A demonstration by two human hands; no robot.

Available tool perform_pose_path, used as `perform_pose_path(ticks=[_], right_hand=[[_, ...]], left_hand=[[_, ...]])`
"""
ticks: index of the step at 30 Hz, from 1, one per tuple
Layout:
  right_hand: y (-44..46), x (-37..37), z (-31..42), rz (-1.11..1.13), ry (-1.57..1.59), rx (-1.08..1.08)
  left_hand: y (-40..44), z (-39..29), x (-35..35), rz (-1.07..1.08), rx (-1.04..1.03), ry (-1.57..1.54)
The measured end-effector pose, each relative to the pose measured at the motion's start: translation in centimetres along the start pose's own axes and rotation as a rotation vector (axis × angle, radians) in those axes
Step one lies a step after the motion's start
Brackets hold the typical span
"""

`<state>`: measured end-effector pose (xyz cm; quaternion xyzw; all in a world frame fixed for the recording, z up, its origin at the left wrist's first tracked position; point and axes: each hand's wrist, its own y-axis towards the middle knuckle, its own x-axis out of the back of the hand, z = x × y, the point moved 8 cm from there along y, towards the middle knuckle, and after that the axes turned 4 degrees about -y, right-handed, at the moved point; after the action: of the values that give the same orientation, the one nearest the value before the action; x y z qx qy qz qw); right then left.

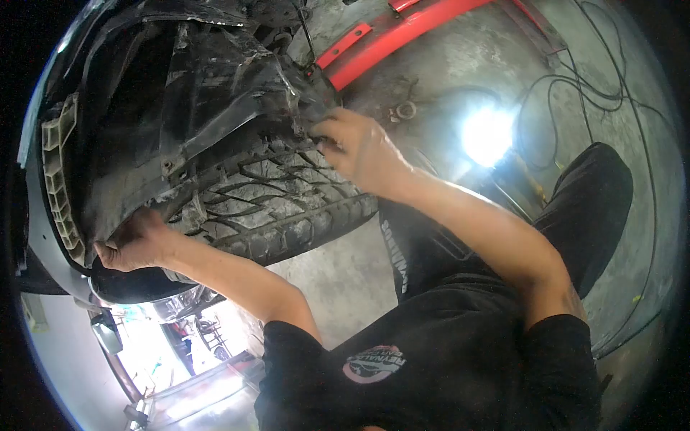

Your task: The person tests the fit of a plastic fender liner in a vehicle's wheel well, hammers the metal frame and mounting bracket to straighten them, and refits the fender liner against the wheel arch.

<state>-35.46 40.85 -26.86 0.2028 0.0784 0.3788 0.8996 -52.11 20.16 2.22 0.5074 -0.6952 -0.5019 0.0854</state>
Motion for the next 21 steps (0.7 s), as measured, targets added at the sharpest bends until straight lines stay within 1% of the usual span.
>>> perform_pose_path(ticks=[2,3,6,10,13,16,21], right_hand=[[-0.9,-0.6,1.0,-0.033,-0.067,0.054],[-1.3,-1.1,1.0,-0.013,-0.08,0.055],[-2.4,-1.8,1.9,-0.09,-0.192,0.165],[-3.7,-2.3,2.7,-0.03,-0.248,0.224],[-4.5,-3.3,2.7,-0.046,-0.305,0.292],[-4.9,-3.5,2.6,-0.031,-0.293,0.274],[-4.6,-2.5,2.6,-0.072,-0.25,0.282]], left_hand=[[0.2,0.0,0.4,0.0,-0.001,-0.006],[0.3,0.0,0.5,0.001,0.001,-0.018],[0.2,-0.1,0.1,0.013,0.006,-0.005],[-0.5,-0.1,-1.1,0.023,-0.009,0.01],[-0.4,-0.3,-1.4,0.053,-0.03,0.055],[-0.1,-0.2,-1.0,0.068,-0.032,0.034],[0.4,-0.2,-0.8,0.102,-0.012,0.013]])
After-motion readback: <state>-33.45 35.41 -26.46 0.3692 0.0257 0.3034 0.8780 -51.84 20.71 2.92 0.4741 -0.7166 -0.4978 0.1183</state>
